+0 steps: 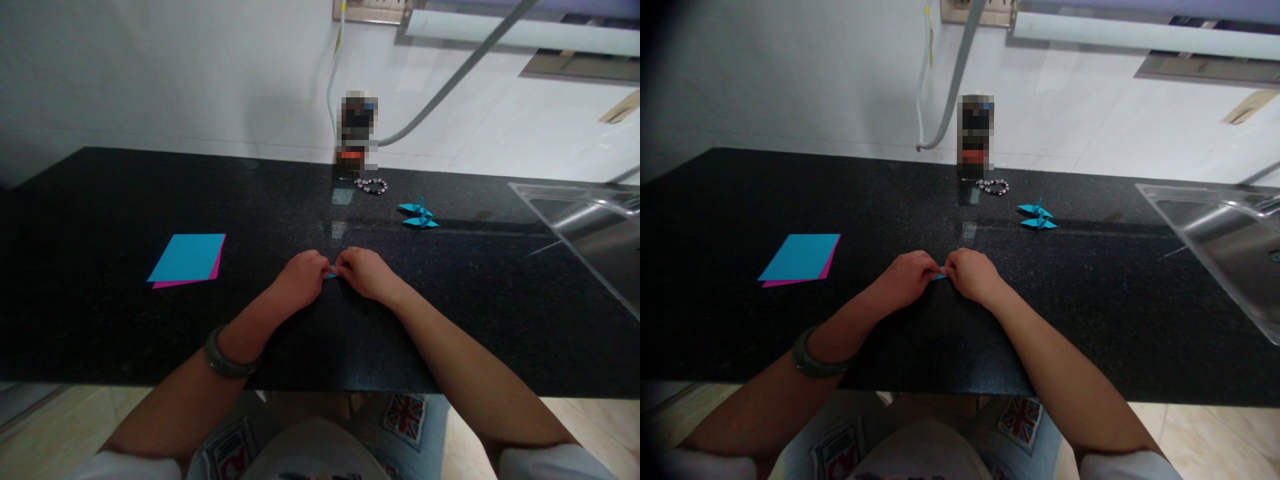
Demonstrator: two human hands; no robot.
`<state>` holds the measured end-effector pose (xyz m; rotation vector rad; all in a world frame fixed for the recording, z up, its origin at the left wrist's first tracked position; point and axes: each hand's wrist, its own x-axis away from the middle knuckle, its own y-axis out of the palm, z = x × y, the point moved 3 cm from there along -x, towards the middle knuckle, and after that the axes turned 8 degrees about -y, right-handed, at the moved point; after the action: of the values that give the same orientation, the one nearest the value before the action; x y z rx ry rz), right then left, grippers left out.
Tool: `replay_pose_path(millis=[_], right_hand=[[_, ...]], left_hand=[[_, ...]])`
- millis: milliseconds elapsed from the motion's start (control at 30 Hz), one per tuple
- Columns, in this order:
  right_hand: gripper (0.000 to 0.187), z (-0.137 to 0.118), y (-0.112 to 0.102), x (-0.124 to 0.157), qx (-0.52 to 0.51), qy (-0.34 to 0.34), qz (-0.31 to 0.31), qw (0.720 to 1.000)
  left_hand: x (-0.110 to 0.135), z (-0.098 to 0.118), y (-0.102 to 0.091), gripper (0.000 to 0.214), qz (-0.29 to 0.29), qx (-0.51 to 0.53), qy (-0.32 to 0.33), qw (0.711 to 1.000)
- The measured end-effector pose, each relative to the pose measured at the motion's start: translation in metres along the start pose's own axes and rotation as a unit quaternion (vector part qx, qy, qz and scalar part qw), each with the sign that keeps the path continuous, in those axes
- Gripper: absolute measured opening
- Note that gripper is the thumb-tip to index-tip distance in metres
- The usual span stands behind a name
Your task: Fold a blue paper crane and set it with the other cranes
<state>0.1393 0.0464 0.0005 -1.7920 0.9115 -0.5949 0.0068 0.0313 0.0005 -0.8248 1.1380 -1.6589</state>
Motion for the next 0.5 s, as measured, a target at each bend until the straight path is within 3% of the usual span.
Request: replay_pose_path(millis=[500], right_hand=[[0.016,0.0028,0.0003,-0.0024,0.013,0.009,0.002,1.0]], left_hand=[[-0.0003,0.0013,-0.0005,0.022,0.007,0.01,-0.016,1.0]])
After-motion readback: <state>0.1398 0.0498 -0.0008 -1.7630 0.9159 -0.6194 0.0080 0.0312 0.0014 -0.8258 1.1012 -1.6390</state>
